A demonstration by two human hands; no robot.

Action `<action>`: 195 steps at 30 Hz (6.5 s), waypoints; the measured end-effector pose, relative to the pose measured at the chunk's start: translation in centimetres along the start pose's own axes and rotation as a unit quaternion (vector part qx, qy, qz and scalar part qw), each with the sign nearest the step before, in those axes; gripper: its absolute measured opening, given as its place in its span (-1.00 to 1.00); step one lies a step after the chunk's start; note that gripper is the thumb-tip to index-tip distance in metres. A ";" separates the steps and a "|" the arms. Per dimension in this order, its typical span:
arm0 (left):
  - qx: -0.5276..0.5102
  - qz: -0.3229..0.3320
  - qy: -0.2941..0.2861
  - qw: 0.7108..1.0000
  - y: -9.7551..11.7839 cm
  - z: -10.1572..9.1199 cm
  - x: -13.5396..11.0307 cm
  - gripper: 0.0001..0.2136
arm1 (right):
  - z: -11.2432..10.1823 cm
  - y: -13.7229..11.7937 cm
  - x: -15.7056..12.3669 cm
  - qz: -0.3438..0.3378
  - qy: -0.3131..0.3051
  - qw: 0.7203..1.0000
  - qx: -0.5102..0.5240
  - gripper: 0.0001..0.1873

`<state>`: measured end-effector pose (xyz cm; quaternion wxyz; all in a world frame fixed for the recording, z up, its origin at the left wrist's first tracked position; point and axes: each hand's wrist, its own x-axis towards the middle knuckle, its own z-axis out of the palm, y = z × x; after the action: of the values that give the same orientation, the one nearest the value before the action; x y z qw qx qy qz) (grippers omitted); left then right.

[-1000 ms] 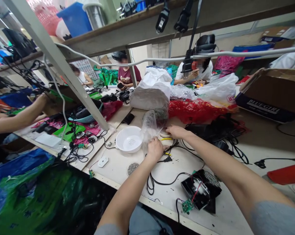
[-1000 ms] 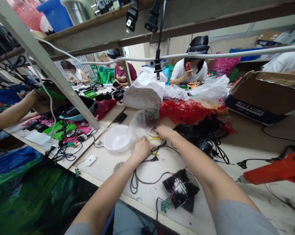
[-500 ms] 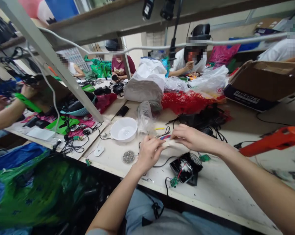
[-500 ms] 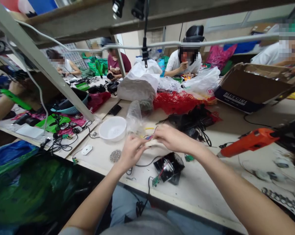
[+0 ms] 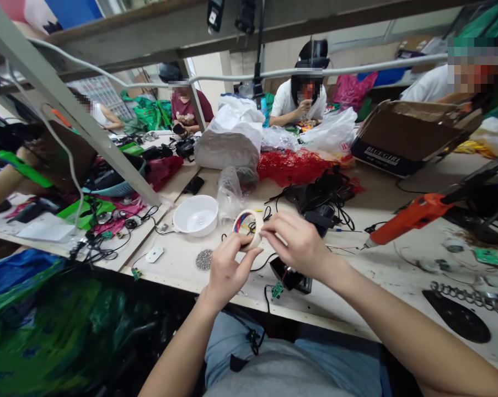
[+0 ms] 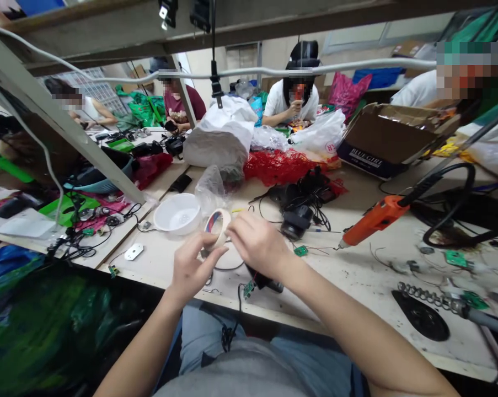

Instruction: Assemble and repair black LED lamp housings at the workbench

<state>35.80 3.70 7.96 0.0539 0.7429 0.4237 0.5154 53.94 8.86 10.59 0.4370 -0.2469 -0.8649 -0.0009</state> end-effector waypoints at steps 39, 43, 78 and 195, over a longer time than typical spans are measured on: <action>0.114 -0.117 -0.040 0.986 0.1 -0.7 -4.6 -0.76 | 4.3 -1.8 -2.0 -0.056 -0.044 0.997 0.016 -0.89; 0.202 -0.101 -0.073 0.972 0.3 -0.4 -4.2 -0.76 | 4.1 -1.9 -1.8 -0.083 -0.026 0.995 -0.037 -0.79; 0.177 -0.033 -0.260 0.949 -12.1 12.0 3.6 -0.45 | -2.3 -0.2 -12.4 0.567 0.162 0.774 0.230 -0.57; -0.254 -0.405 -0.087 0.874 2.4 7.0 -4.8 -0.81 | 0.5 -4.3 -11.8 0.514 0.027 0.838 0.182 -0.77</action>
<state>42.33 1.38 2.50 0.4816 0.5086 0.5354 0.4720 57.54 0.19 2.29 0.4346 -0.5716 -0.5862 0.3752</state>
